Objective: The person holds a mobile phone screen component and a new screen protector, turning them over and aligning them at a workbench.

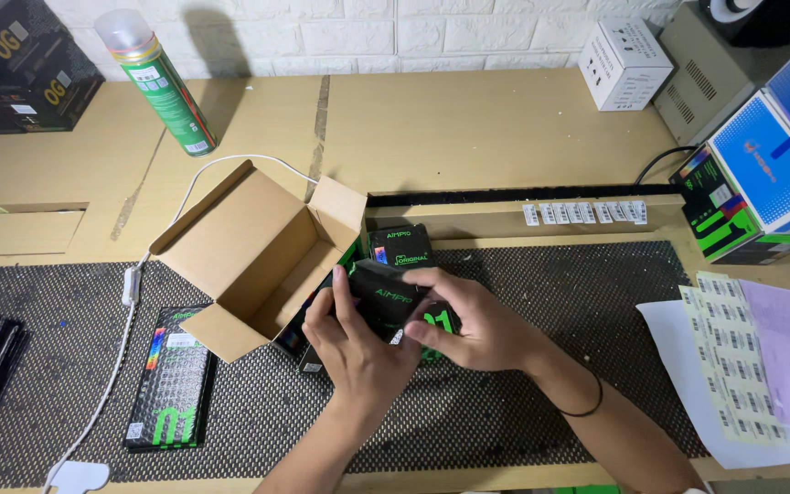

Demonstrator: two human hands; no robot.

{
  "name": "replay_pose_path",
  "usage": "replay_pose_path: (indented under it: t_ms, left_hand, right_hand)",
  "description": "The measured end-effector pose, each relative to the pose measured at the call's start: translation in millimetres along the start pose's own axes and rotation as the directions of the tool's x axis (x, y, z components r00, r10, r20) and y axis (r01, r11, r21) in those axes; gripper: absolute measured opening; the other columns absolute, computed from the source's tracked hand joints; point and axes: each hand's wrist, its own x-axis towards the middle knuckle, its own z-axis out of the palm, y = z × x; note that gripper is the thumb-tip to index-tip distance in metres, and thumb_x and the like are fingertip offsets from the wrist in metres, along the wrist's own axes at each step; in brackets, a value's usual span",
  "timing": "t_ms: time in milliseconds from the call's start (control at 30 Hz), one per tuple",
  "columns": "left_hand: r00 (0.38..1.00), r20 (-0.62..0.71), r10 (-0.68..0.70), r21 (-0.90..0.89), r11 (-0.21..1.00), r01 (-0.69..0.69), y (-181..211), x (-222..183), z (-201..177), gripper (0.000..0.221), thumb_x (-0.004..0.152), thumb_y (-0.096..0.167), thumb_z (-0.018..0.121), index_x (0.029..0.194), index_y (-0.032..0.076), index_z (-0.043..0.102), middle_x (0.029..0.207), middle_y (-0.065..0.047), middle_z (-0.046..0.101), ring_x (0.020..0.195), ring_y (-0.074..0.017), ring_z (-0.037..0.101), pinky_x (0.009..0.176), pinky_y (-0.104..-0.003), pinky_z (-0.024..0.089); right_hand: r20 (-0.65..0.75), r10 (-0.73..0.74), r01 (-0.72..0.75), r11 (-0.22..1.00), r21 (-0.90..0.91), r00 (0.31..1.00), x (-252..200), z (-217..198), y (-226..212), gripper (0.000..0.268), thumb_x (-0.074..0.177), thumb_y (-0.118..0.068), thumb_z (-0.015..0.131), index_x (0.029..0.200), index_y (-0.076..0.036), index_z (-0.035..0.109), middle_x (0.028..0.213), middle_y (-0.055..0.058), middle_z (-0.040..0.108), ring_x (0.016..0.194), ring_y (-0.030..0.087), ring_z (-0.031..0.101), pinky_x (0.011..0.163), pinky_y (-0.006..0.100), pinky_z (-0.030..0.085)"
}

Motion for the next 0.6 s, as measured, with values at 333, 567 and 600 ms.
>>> replay_pose_path:
  t_ms: [333, 567, 600]
  left_hand:
    - [0.924, 0.364, 0.115, -0.428, 0.902, 0.056, -5.9, 44.2, -36.0, 0.063, 0.104, 0.031, 0.051, 0.155, 0.001, 0.028, 0.113, -0.018, 0.066, 0.076, -0.0236, 0.068, 0.051, -0.035, 0.053]
    - [0.990, -0.103, 0.100, -0.300, 0.945, -0.127, -43.8, 62.2, -35.1, 0.025, 0.095, 0.011, 0.061, 0.116, 0.007, 0.073, 0.102, -0.009, 0.077, 0.083, -0.0322, 0.074, 0.073, -0.040, 0.057]
    - [0.958, -0.252, 0.140, -0.153, 0.971, -0.182, -50.8, 65.5, -34.6, 0.025, 0.095, 0.008, 0.061, 0.115, 0.010, 0.075, 0.105, -0.005, 0.077, 0.081, -0.0266, 0.073, 0.073, -0.036, 0.054]
  right_hand:
    - [-0.325, -0.140, 0.153, 0.988, 0.017, 0.935, -3.0, -10.2, 25.9, 0.031, 0.098, -0.008, 0.066, 0.126, -0.010, 0.053, 0.119, 0.019, 0.064, 0.091, 0.028, 0.076, 0.062, 0.026, 0.076]
    - [-0.348, 0.114, -0.051, 0.982, 0.184, 0.931, 19.2, -13.6, 46.9, 0.075, 0.095, -0.011, 0.068, 0.154, -0.003, 0.022, 0.129, 0.035, 0.060, 0.110, 0.044, 0.068, 0.091, 0.053, 0.058]
    - [-0.361, 0.206, -0.186, 0.978, 0.090, 0.910, 21.3, -15.8, 51.8, 0.076, 0.094, -0.016, 0.071, 0.154, 0.000, 0.027, 0.130, 0.034, 0.059, 0.114, 0.045, 0.066, 0.094, 0.052, 0.054]
